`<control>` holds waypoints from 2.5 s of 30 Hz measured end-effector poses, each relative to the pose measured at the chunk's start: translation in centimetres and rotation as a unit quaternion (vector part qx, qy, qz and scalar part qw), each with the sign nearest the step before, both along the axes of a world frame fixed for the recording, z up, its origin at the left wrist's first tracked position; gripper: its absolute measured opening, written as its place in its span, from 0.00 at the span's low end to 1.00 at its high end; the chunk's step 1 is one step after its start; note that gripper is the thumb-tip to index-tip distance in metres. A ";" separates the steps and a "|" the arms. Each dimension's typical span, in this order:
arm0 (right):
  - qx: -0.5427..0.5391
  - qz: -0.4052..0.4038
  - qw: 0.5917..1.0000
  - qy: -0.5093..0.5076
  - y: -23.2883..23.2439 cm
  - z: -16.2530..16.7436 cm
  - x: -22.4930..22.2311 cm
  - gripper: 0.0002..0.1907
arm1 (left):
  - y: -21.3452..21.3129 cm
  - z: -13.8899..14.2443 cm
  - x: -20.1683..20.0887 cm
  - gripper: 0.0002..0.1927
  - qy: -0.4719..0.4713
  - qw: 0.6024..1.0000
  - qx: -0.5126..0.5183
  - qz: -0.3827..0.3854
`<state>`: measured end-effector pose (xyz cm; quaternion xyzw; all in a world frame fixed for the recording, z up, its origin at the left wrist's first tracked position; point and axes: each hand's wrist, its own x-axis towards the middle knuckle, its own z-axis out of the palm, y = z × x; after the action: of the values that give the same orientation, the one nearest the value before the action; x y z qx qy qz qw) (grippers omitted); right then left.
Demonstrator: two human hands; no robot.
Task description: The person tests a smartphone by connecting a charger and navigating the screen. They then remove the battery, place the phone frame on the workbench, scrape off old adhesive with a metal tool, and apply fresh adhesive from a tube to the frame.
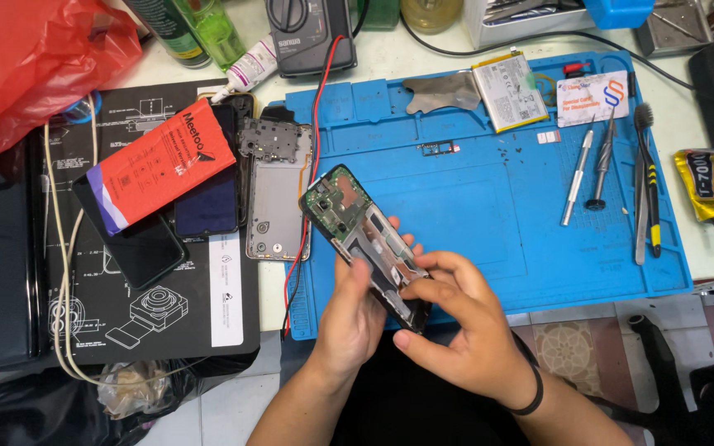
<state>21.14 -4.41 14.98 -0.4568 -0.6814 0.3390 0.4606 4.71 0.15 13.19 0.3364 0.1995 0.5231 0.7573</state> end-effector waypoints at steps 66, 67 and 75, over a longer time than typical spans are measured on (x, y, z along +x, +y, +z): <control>-0.089 0.136 0.936 -0.311 7.8 9.0 -9.6 0.56 | -0.7 2.4 -6.9 0.51 -0.142 0.982 0.044 0.113; -0.097 0.144 0.937 -0.303 8.7 9.2 -9.9 0.56 | -0.6 2.5 -7.4 0.50 -0.139 0.982 0.063 0.108; 0.098 0.238 0.890 -0.377 23.9 9.5 -17.6 0.49 | -3.3 1.5 -11.7 0.32 0.058 0.932 0.024 0.357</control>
<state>3.51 19.46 24.44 -0.3269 -0.9218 0.1722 0.1174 -7.02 -3.18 14.69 0.2906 0.3372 0.7434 0.4992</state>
